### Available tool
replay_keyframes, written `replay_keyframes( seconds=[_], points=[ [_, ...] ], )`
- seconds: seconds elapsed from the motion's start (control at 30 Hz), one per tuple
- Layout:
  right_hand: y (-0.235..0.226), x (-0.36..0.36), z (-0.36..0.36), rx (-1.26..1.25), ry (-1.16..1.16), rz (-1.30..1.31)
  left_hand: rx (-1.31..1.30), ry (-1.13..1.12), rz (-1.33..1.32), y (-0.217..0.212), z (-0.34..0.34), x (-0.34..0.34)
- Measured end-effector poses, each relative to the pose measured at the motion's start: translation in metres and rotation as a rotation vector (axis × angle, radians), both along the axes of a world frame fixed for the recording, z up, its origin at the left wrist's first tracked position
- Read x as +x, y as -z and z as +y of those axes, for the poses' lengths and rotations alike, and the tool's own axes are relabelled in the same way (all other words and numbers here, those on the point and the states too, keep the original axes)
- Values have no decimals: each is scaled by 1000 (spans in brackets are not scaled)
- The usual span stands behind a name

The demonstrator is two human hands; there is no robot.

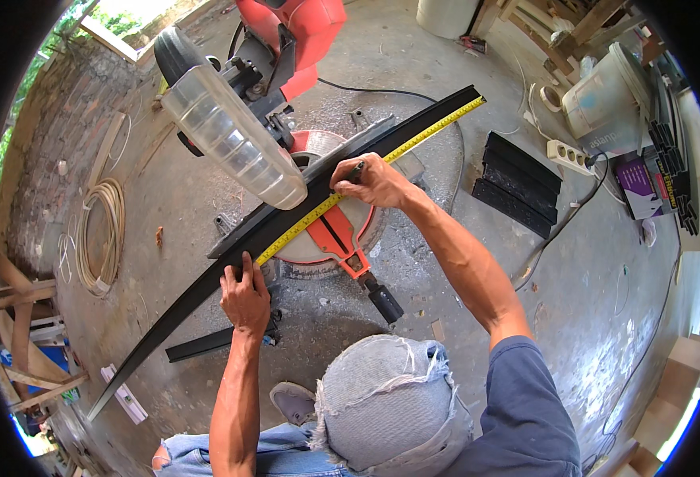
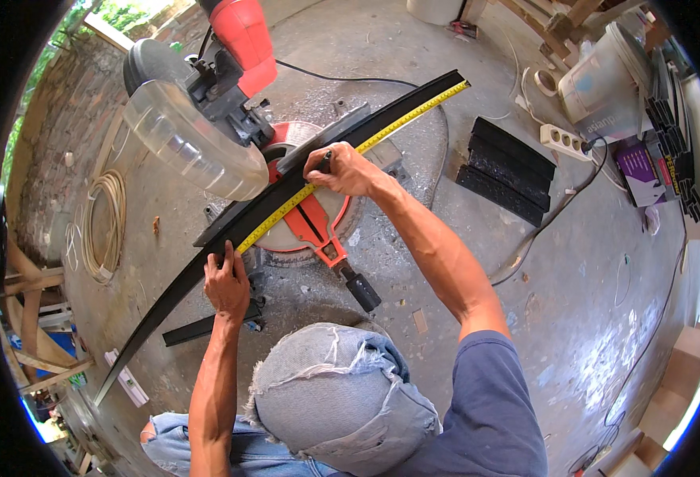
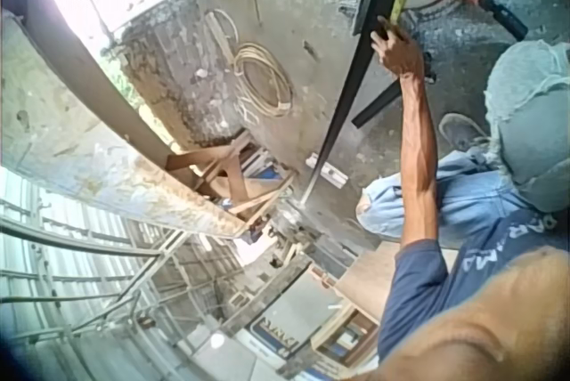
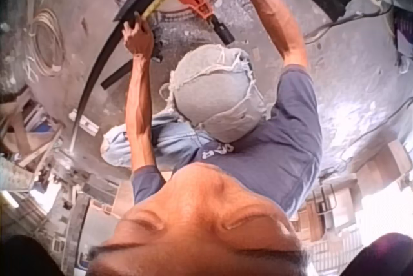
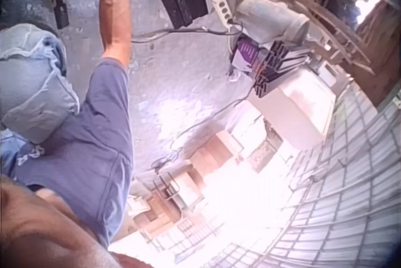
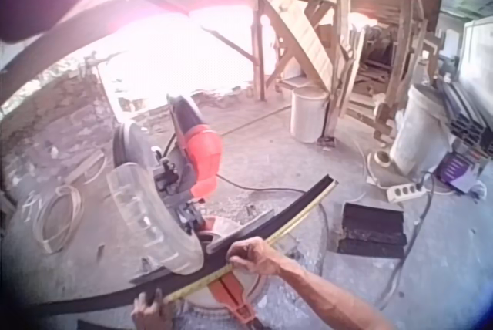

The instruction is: The person measures a black metal trim piece using a tape measure and a pencil, and then cuts the piece using a miter saw.

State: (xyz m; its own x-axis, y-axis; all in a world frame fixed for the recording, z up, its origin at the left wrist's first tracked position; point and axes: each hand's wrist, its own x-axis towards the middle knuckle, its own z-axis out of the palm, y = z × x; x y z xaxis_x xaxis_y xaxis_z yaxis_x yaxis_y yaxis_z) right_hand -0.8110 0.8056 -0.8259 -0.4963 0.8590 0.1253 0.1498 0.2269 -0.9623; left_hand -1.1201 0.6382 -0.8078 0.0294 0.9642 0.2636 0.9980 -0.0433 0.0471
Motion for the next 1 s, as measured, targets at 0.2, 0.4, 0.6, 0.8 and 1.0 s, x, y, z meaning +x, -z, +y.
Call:
replay_keyframes(
  seconds=[0.2,0.4,0.6,0.8,1.0],
  points=[
    [-11,1,-1,-79,-58,-56,34,2,-2,3,0,-1],
    [-12,0,-3,-117,-22,-49,-12,-44,-50,-1,0,3],
    [-1,-1,-1,2,2,27,7,-25,-40,1,0,2],
    [-20,13,-13,-207,294,434,-53,-72,-48,-2,-1,2],
    [-20,69,-89,-295,615,915,49,14,-18,2,0,0]
  ],
)
